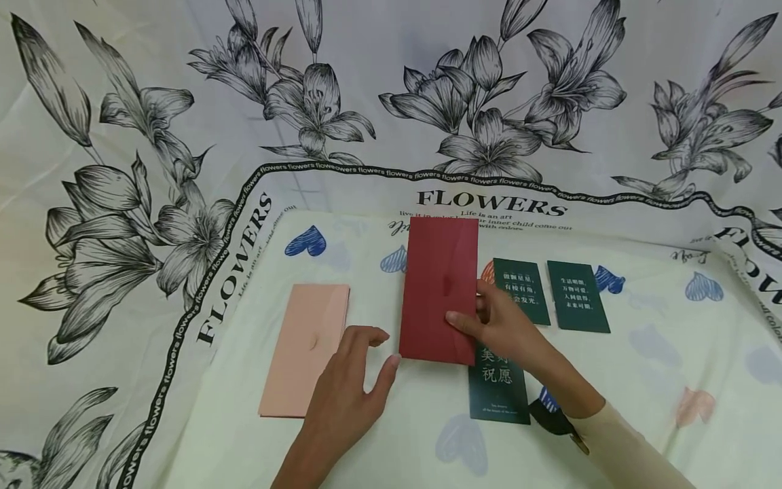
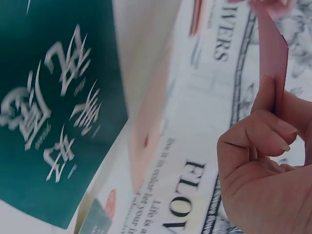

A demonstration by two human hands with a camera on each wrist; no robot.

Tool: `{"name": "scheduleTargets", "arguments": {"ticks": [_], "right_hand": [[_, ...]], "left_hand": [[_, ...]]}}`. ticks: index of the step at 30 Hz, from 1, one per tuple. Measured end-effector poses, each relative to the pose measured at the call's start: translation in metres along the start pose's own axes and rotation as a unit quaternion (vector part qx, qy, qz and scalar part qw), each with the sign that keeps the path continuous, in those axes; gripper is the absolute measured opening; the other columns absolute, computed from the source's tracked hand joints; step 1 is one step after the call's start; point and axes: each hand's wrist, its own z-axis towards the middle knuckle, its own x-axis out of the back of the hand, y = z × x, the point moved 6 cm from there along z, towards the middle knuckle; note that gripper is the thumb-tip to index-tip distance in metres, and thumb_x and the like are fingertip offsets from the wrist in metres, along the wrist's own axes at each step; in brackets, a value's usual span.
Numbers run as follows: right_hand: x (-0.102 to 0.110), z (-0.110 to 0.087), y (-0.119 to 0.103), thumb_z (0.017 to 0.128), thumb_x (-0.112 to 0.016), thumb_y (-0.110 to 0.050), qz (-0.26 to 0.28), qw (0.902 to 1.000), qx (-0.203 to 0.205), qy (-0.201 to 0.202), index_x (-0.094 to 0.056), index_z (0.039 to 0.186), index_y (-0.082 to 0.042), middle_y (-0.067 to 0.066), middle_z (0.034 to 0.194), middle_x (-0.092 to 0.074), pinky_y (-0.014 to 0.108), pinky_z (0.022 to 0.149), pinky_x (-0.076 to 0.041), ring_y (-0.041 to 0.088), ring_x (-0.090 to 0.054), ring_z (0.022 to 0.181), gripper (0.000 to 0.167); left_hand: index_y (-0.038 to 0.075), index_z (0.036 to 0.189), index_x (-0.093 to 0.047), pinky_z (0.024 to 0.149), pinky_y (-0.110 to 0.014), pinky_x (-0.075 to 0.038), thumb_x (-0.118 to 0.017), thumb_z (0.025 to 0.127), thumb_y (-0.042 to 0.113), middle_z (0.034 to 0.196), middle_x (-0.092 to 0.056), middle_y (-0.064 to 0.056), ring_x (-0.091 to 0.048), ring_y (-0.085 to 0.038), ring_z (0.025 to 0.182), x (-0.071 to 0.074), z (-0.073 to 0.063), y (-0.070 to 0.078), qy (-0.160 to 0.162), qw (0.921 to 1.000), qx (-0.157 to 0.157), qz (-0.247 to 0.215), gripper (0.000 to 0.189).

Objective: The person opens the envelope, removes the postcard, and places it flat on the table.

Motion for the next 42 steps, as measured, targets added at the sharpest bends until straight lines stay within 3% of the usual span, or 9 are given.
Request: {"name": "scheduleTargets", "arguments": {"ticks": [6, 13, 15, 27, 31, 35, 42], "right_hand": [[-0.015, -0.021, -0.016, 0.099, -0.077, -0.021, 0.047, 0.9983, 0.026, -0.022, -0.045, 0.149, -0.001, 0.014, 0.114, -0.076, 0.035, 0.079, -0.063, 0.023, -0.078, 0.091, 0.062], [-0.032, -0.037, -0.023, 0.100, -0.076, -0.021, 0.074, 0.9949, 0.048, -0.049, -0.045, 0.149, -0.006, 0.013, 0.121, -0.074, 0.036, 0.080, -0.064, 0.022, -0.078, 0.094, 0.060], [-0.034, -0.040, -0.023, 0.100, -0.076, -0.020, 0.076, 0.9947, 0.050, -0.049, -0.046, 0.148, -0.006, 0.013, 0.122, -0.073, 0.035, 0.080, -0.064, 0.021, -0.078, 0.095, 0.058], [-0.045, -0.058, -0.025, 0.101, -0.075, -0.022, 0.087, 0.9932, 0.045, -0.064, -0.046, 0.150, -0.010, 0.010, 0.125, -0.072, 0.035, 0.083, -0.063, 0.022, -0.078, 0.100, 0.058], [-0.046, -0.063, -0.022, 0.100, -0.077, -0.025, 0.079, 0.9946, 0.034, -0.058, -0.045, 0.152, -0.016, 0.007, 0.126, -0.072, 0.036, 0.083, -0.063, 0.020, -0.078, 0.100, 0.061], [-0.048, -0.068, -0.021, 0.099, -0.077, -0.027, 0.074, 0.9951, 0.031, -0.057, -0.044, 0.154, -0.018, 0.006, 0.125, -0.072, 0.036, 0.084, -0.063, 0.019, -0.078, 0.100, 0.065], [-0.052, -0.076, -0.025, 0.100, -0.076, -0.027, 0.068, 0.9948, 0.048, -0.059, -0.042, 0.156, -0.018, 0.006, 0.125, -0.073, 0.037, 0.083, -0.064, 0.018, -0.078, 0.100, 0.066]], "left_hand": [[0.024, 0.133, -0.055, 0.080, -0.031, -0.057, -0.051, 0.110, 0.051, 0.127, -0.058, 0.015, -0.063, -0.003, 0.114, -0.003, 0.003, 0.006, -0.013, 0.9995, -0.006, -0.029, 0.036], [0.025, 0.123, -0.056, 0.071, -0.024, -0.051, -0.044, 0.114, 0.042, 0.116, -0.056, 0.019, -0.055, -0.001, 0.084, -0.005, 0.006, 0.012, -0.019, 0.9979, -0.018, -0.060, 0.024], [0.024, 0.122, -0.056, 0.069, -0.024, -0.050, -0.043, 0.115, 0.040, 0.114, -0.057, 0.018, -0.053, -0.003, 0.082, -0.005, 0.006, 0.013, -0.018, 0.9975, -0.023, -0.064, 0.023], [0.022, 0.123, -0.057, 0.073, -0.029, -0.055, -0.048, 0.112, 0.045, 0.112, -0.060, 0.018, -0.059, -0.002, 0.090, 0.002, 0.012, 0.016, -0.022, 0.9939, -0.001, -0.108, 0.027], [0.024, 0.120, -0.057, 0.062, -0.026, -0.051, -0.052, 0.110, 0.049, 0.085, -0.059, 0.016, -0.058, -0.005, 0.075, 0.001, 0.012, 0.014, -0.035, 0.9888, 0.015, -0.144, 0.027], [0.025, 0.119, -0.055, 0.051, -0.025, -0.042, -0.057, 0.108, 0.049, 0.065, -0.050, 0.011, -0.048, -0.008, 0.057, 0.002, 0.013, 0.014, -0.041, 0.9843, 0.016, -0.171, 0.026], [0.021, 0.126, -0.054, 0.053, -0.028, -0.049, -0.061, 0.108, 0.043, 0.078, -0.065, 0.016, -0.057, -0.008, 0.058, 0.007, 0.016, 0.018, -0.039, 0.9797, 0.002, -0.197, 0.029]]}}
